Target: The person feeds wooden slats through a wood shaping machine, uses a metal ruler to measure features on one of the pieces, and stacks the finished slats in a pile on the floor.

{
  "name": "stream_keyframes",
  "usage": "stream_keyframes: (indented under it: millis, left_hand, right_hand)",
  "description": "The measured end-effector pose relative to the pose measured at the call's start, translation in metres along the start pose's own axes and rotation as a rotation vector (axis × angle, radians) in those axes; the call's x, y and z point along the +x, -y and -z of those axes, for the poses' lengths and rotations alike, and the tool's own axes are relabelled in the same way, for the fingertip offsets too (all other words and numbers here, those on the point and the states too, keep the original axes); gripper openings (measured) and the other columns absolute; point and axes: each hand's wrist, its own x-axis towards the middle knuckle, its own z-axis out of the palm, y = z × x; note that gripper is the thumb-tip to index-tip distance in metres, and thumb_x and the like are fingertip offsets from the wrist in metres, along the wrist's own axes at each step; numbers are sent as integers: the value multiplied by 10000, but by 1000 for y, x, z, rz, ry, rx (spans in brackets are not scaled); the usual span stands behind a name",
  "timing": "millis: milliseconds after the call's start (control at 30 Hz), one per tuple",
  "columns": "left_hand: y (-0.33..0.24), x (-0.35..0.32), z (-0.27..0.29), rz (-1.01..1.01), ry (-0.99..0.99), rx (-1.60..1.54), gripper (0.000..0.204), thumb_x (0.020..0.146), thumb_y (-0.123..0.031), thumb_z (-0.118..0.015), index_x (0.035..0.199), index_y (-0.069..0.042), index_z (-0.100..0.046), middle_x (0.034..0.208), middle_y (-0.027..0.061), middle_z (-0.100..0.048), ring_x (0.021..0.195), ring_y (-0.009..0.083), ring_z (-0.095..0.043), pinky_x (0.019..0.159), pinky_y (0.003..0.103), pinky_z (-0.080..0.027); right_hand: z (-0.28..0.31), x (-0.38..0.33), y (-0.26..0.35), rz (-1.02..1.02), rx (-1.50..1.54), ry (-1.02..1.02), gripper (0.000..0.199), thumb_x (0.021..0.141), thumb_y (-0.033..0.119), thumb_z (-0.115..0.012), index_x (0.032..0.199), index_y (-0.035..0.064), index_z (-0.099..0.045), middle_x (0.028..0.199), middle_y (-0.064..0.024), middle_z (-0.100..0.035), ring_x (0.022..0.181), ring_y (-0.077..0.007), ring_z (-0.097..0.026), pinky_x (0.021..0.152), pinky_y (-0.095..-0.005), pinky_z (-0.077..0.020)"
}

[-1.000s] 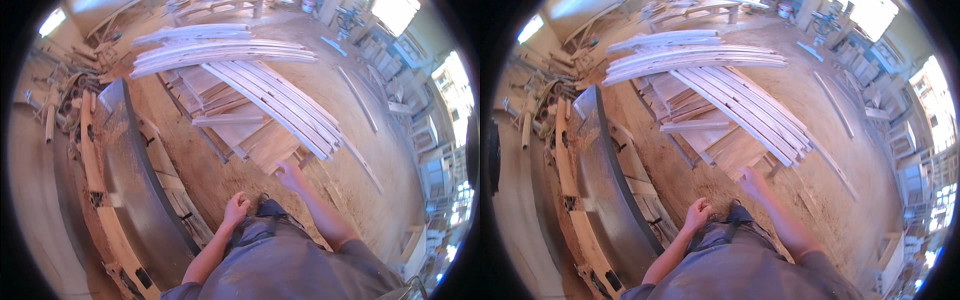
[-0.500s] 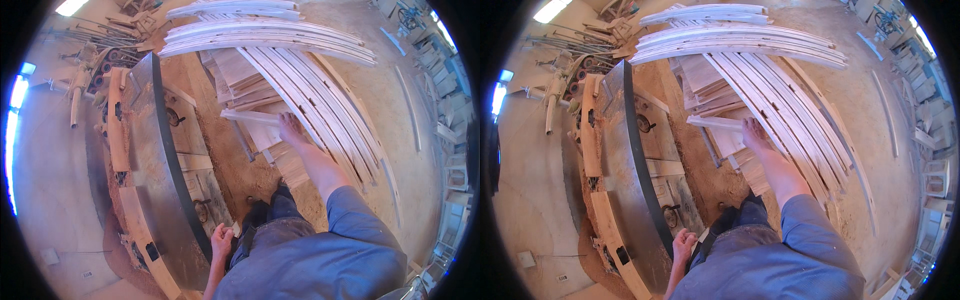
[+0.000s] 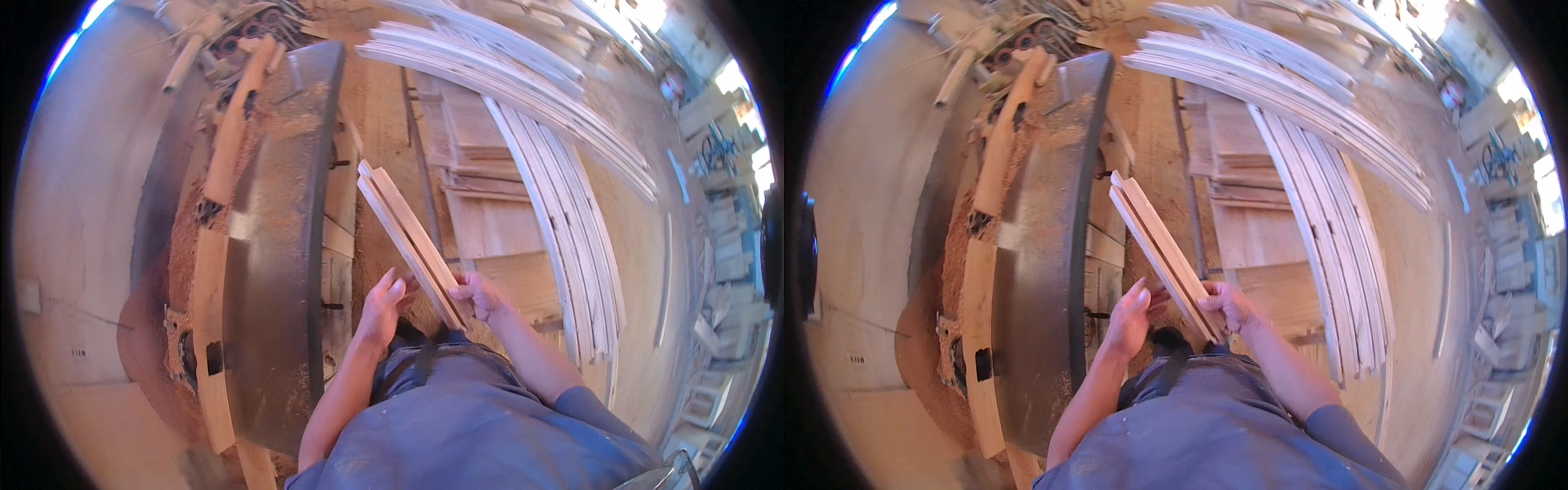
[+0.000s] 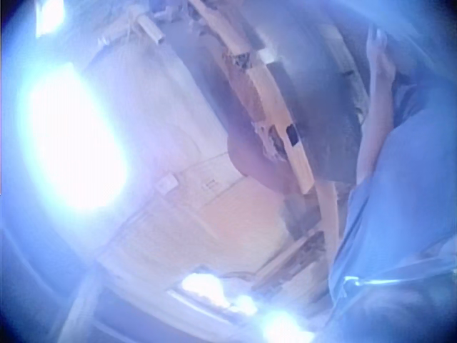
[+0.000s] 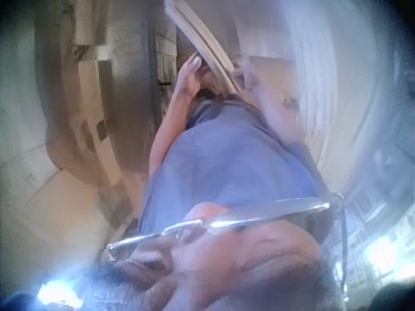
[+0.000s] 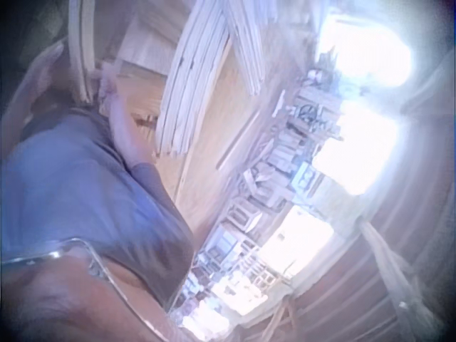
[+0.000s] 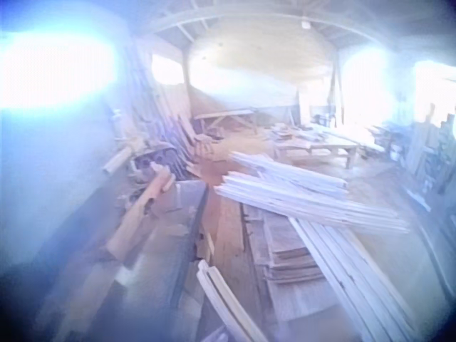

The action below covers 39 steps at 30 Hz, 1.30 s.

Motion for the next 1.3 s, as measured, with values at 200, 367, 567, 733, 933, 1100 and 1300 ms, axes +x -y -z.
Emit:
stream_keyframes:
  millis: [200, 367, 567, 733, 933, 1100, 1300]
  left_hand:
    - [-70, 29, 15, -117, 128, -292, 493, 854, -227, -821, 1226, 25, -619, 1111, 132, -714, 1025, 260, -696, 935, 427, -562]
    - [-107, 32, 61, -352, -239, -14, 411, 810, -137, -863, 1107, -44, -595, 980, 61, -687, 880, 167, -684, 797, 340, -564]
    - [-157, 9, 99, -470, -555, 357, 469, 804, -95, -834, 1190, -17, -579, 1010, 78, -675, 905, 168, -652, 841, 321, -542]
    - [-162, 8, 145, -625, -712, 634, 670, 771, -54, -821, 1368, 8, -526, 1183, 138, -603, 1109, 256, -615, 982, 370, -501]
    - [-159, -5, 196, -562, -752, 477, 703, 791, -35, -789, 1428, 28, -500, 1258, 146, -592, 1151, 266, -619, 1022, 366, -494]
    - [-140, -19, 222, -381, -918, 420, 619, 794, -140, -812, 1347, 25, -589, 1242, 155, -680, 1124, 206, -656, 1006, 343, -504]
    - [-145, 5, 208, -328, -1248, 313, 546, 754, -152, -858, 1228, 30, -658, 1086, 113, -728, 1013, 198, -684, 924, 333, -533]
  right_hand:
    - [-81, 28, 11, -119, 42, 151, 574, 892, 230, -764, 1355, -57, -583, 1189, -169, -708, 1048, -271, -702, 979, -405, -541]
    - [-133, 77, 21, 60, -418, 9, 531, 979, 281, -690, 1402, -14, -566, 1226, -115, -704, 1090, -220, -677, 990, -369, -520]
    - [-223, 133, 43, 139, -568, 193, 557, 966, 248, -689, 1432, -17, -538, 1304, -114, -658, 1179, -204, -628, 1025, -345, -472]
    - [-313, 192, 38, 98, -493, 298, 527, 924, 120, -697, 1398, -42, -537, 1299, -129, -645, 1164, -206, -627, 1011, -353, -495]
    - [-335, 267, 25, -125, -363, 313, 433, 896, 41, -711, 1309, -10, -593, 1216, -97, -675, 1092, -211, -663, 947, -360, -555]
    - [-354, 321, 21, -250, -236, 412, 491, 875, 39, -743, 1332, -5, -570, 1230, -98, -670, 1135, -236, -646, 1021, -399, -512]
    - [-369, 395, 42, -477, -242, 609, 625, 852, 59, -774, 1408, 20, -491, 1313, -98, -621, 1230, -252, -595, 1103, -437, -443]
